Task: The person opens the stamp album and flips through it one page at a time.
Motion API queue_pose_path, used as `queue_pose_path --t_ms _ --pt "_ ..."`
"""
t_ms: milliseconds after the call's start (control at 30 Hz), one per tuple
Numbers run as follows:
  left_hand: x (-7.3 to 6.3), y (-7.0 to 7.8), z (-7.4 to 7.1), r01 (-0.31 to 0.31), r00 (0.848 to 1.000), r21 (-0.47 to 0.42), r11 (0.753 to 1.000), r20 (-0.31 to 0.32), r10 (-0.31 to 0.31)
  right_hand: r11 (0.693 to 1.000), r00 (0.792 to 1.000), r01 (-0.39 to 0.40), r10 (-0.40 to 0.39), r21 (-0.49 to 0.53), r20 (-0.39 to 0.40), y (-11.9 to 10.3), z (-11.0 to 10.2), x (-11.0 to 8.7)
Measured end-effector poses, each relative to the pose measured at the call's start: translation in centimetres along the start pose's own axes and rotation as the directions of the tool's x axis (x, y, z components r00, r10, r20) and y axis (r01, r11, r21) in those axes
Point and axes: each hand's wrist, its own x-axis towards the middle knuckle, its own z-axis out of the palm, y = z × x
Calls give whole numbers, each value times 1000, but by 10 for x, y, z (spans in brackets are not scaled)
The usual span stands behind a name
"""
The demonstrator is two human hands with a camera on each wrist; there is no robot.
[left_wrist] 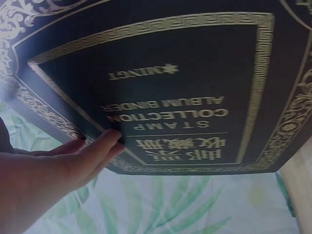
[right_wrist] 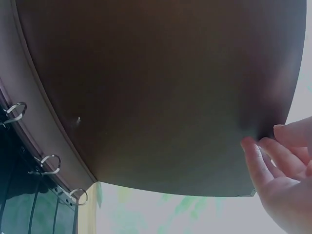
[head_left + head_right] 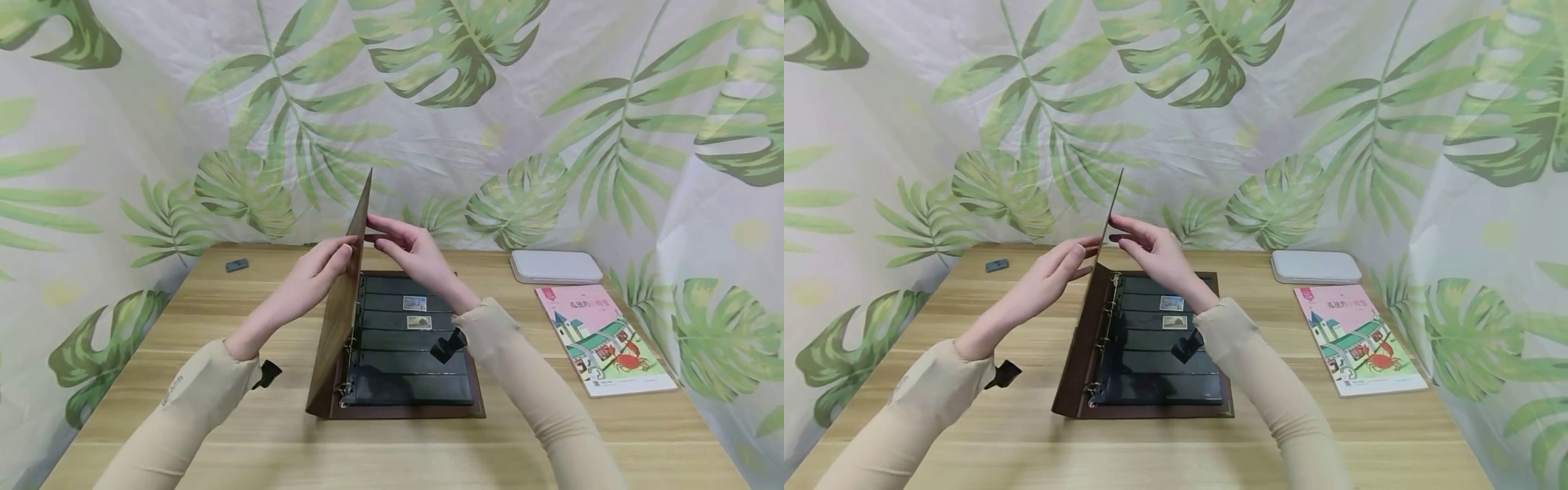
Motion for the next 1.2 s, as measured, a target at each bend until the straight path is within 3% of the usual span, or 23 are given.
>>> queue_pose_path --t_ms 333,467,667,867,1033,1200 --pt "-2 10 -16 162 987 -82 983 15 -161 996 998 44 -41 -73 37 3 14 8" --pt "-3 12 -22 205 979 -67 977 32 -203 993 998 25 -19 -113 53 1 15 8" --pt "-7 9 -29 223 974 -102 970 56 -218 991 997 -64 69 -118 33 6 7 0" --pt "-14 -1 -39 212 977 -168 963 50 -206 982 992 -126 124 -141 -26 26 -10 -14" --pt "-22 -9 -52 242 970 -236 941 65 -233 973 988 -151 145 -173 -50 48 -25 -30" --pt "-33 -22 -66 245 969 -307 920 51 -241 946 982 -190 184 -263 -45 67 -39 -49"
